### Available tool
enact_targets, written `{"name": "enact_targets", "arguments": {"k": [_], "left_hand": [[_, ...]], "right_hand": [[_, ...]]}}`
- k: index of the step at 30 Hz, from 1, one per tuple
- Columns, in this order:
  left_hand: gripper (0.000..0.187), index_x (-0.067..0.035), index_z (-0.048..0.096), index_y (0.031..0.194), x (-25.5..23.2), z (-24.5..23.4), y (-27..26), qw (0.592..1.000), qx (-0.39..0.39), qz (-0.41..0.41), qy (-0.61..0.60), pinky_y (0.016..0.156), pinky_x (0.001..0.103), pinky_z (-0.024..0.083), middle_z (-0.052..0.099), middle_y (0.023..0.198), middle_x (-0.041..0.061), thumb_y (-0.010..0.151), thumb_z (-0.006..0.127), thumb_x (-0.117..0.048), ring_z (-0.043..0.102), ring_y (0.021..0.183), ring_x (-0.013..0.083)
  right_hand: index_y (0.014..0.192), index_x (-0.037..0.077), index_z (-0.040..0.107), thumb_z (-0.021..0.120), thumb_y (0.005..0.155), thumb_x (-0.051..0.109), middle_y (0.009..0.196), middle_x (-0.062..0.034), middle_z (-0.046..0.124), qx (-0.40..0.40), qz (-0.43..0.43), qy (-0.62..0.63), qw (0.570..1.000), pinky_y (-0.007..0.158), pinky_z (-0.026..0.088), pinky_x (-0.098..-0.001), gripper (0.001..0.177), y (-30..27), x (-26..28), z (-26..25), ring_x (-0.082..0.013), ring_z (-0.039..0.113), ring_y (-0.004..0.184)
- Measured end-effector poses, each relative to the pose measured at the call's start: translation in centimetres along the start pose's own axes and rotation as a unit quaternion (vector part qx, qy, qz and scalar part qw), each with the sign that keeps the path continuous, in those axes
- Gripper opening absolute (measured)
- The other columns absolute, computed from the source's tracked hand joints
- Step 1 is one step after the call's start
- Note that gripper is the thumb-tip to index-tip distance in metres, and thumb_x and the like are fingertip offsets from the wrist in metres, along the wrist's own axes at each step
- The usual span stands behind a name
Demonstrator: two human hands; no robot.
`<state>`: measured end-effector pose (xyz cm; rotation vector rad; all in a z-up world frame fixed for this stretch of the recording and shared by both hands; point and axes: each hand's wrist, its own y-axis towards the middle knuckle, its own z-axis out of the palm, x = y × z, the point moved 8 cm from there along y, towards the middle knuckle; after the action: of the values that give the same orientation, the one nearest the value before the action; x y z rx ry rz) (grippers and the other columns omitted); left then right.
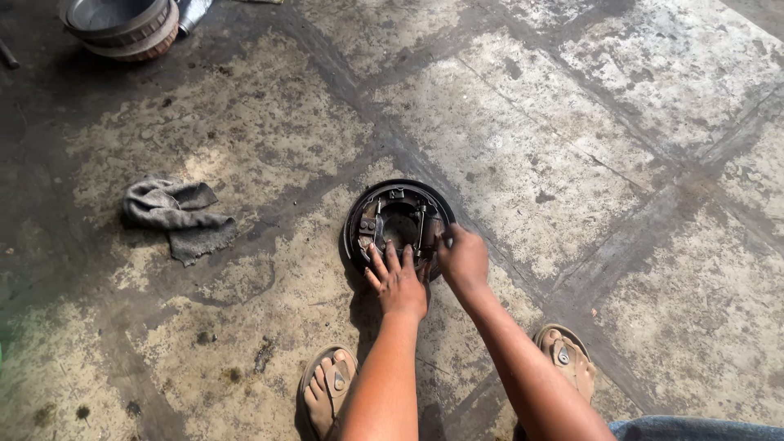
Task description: The person wipes a circular metal brake drum with a cloth, then uses a small metal tool to scrape and clean the internal components. The person continues to clean the part by hand and with the tool, focusing on the inner surfaces and edges.
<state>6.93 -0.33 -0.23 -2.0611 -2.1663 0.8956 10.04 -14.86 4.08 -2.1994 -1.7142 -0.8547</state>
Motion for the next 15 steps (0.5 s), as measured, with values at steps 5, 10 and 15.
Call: {"name": "enact_targets", "arguments": {"k": [5, 10, 15], "left_hand": [[0.059, -0.018, 0.037, 0.156, 0.5, 0.5, 0.8, 0.999, -0.048, 0.010, -0.014, 0.123, 0.062, 0.004, 0.012, 0.170, 0.013, 0.100, 0.055, -0.026, -0.007, 0.156, 0.0416], [0.058, -0.018, 0.037, 0.155, 0.2, 0.4, 0.7, 0.999, -0.044, 0.009, -0.028, 0.122, 0.063, 0.004, 0.011, 0.169, 0.012, 0.101, 0.054, -0.033, -0.008, 0.156, 0.0419], [0.063, -0.018, 0.038, 0.156, 0.3, 0.2, 0.1, 1.000, -0.028, 0.006, -0.011, 0.124, 0.060, 0.006, 0.012, 0.170, 0.012, 0.098, 0.058, -0.027, -0.005, 0.157, 0.0411]], "right_hand": [[0.090, 0.004, 0.075, 0.076, 0.084, 0.023, 0.086, -0.0249, 0.071, -0.017, 0.017, -0.010, 1.000, 0.074, 0.055, -0.0510, 0.020, 0.6, 0.3, 0.1, -0.0430, 0.070, 0.080], [0.091, 0.005, 0.075, 0.074, 0.086, 0.022, 0.086, -0.0236, 0.073, 0.032, 0.051, -0.005, 0.998, 0.076, 0.055, -0.0501, 0.018, 0.4, 0.2, -0.3, -0.0412, 0.071, 0.081], [0.095, 0.003, 0.074, 0.074, 0.085, 0.021, 0.088, -0.0247, 0.073, -0.009, 0.022, 0.020, 1.000, 0.076, 0.056, -0.0494, 0.021, 1.4, 0.2, -0.4, -0.0419, 0.071, 0.083]]}}
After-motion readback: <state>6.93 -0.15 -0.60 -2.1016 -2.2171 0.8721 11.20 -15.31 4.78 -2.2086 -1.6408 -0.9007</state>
